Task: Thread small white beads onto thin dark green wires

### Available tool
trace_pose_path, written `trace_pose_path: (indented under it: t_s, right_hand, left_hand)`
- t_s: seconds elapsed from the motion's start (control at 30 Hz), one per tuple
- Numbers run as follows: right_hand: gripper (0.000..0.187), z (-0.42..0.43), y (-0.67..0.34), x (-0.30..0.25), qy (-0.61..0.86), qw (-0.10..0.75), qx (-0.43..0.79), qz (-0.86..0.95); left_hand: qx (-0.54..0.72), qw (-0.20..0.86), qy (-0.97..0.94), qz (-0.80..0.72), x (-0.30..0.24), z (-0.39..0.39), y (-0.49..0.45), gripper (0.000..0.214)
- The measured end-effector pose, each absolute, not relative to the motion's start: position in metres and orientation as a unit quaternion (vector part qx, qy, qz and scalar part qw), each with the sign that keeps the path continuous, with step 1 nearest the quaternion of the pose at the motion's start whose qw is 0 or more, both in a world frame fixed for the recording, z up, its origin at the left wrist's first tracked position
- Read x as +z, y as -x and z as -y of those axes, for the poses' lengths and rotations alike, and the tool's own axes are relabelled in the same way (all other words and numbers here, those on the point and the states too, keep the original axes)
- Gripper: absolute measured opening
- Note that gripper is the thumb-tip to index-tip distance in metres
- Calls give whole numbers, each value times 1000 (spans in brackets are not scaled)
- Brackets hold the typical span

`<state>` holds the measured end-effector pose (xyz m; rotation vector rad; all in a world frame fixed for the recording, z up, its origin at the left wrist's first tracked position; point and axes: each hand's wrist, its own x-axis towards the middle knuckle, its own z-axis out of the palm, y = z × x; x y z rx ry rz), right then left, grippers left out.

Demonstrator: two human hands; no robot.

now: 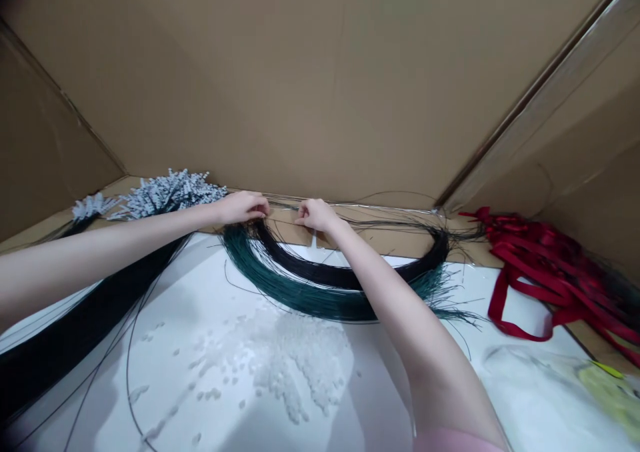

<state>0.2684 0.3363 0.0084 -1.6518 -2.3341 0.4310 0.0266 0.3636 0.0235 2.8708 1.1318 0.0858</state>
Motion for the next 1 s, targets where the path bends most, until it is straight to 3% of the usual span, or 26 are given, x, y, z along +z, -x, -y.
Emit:
trace_pose_path:
  t_s: [0.2,0.43,0.53,0.73,1.0]
  right_hand:
    - [20,-342,-260,8,536,108,167,820]
    - [10,-341,-251,0,540,97,130,826]
    - [4,-340,-254,0,560,116,104,814]
    - [15,-345,-263,6,615,162,37,771]
    - [14,-356,-262,7,641,138,9,755]
  left_hand:
    - [20,25,-935,-353,16,-373,-26,13]
    - [25,13,-932,-361,10,-378,-29,9]
    - [54,4,-927,-371,14,-386,-32,15]
    - [98,-28,-915,-390,19,-398,-41,27]
    - [73,-55,-921,-378,13,-387,-80,25]
